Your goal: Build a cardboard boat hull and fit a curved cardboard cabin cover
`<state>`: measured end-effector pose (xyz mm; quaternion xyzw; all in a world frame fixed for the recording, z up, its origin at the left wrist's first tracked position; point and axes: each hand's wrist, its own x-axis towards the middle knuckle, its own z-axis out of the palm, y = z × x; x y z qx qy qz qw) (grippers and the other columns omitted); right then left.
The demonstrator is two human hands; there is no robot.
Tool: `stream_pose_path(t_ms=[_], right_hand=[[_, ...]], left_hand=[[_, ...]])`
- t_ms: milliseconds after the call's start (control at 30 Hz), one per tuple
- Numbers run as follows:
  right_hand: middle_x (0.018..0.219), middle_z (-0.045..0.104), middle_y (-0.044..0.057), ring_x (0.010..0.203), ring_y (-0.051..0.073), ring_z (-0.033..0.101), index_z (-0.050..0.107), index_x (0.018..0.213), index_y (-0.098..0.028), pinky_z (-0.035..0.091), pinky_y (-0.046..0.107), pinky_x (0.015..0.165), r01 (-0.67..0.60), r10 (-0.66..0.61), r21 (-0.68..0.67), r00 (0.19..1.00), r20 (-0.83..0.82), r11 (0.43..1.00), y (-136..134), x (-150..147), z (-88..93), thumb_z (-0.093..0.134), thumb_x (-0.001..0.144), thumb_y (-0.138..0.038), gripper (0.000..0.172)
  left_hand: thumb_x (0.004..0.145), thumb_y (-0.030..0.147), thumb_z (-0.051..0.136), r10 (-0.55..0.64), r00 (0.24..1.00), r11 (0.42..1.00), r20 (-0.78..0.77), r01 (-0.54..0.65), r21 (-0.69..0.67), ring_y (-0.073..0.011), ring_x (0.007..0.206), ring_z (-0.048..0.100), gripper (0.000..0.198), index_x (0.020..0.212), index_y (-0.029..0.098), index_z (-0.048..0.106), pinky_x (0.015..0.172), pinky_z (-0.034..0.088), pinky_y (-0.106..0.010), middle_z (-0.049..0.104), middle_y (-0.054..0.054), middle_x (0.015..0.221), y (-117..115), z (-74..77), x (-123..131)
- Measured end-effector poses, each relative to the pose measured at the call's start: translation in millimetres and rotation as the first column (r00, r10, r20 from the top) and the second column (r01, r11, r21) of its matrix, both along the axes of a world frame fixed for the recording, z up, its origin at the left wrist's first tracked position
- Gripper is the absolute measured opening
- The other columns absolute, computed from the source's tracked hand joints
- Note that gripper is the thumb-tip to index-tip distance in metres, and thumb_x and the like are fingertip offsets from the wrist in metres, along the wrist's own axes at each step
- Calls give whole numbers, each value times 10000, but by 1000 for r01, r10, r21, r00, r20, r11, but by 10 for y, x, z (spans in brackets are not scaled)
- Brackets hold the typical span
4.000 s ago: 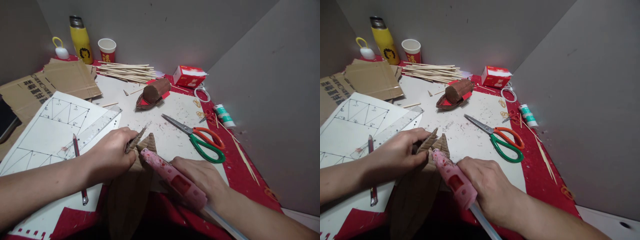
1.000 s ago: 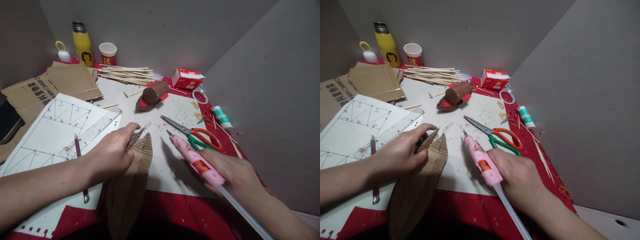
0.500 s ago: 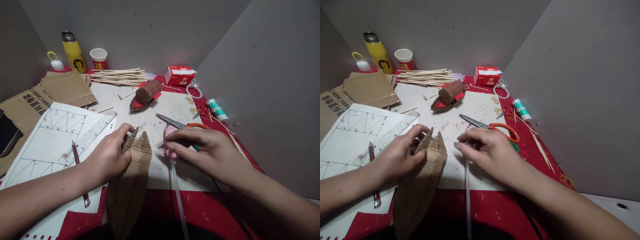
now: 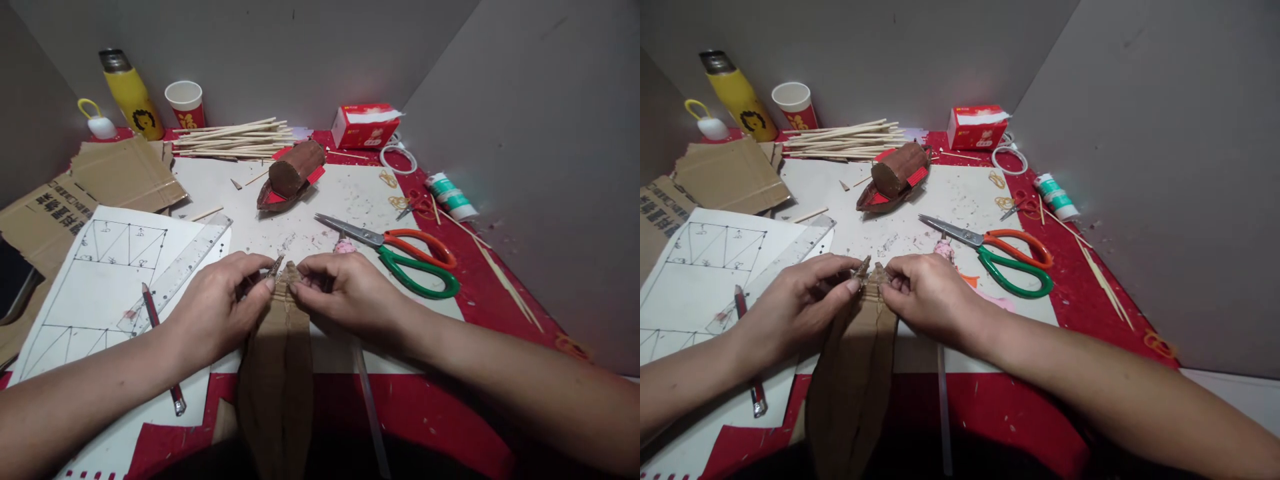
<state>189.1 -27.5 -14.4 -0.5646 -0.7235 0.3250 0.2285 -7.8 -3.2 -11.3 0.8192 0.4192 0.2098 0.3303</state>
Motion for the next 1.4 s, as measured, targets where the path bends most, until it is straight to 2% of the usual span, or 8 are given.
stream_pose_path(t_ms=[267,433,700,967,1200,1400], right_hand=[[550,452,-41,518,81,391,476,600,-171,260,236,532,-60,59,48,998,24,997,18,-10,-13,542,808,-167,219],[568,469,-35,529,81,387,482,605,-163,246,242,538,-72,69,76,996,49,994,26,-6,-18,545,816,-139,221],[630,536,-5,580,98,430,539,653,-153,287,241,571,-106,95,115,991,95,988,28,11,-27,515,870,-179,219],[643,554,3,593,110,450,537,663,-159,303,249,585,-106,96,109,991,93,988,8,4,-8,512,878,-186,218],[639,551,-3,593,110,459,514,656,-165,312,248,591,-116,106,115,990,90,987,-1,4,-4,512,874,-174,217],[688,606,24,638,129,514,569,697,-154,339,255,611,-105,97,77,990,102,991,3,-6,22,513,873,-174,186]], left_hand=[[872,179,581,-29,995,999,94,32,-29,-128,777,649,209,987,236,746,704,493,-233,717,8,838,37,43,2],[846,194,632,22,995,1000,95,-21,-17,-141,842,681,189,994,219,746,773,512,-234,756,-8,951,48,2,6],[849,185,629,17,997,999,72,-20,34,-130,796,671,166,965,224,742,749,512,-233,748,5,894,48,-12,32],[847,187,618,64,993,995,97,-56,-83,-147,766,672,156,951,210,732,711,528,-253,748,4,854,36,4,51],[838,221,635,118,989,993,93,-118,-7,-177,883,683,226,1052,207,708,836,544,-307,752,-29,999,-7,-49,43],[842,226,628,122,988,992,94,-119,-37,-185,929,688,262,1096,223,690,871,547,-331,748,-31,1042,-4,-50,47]])
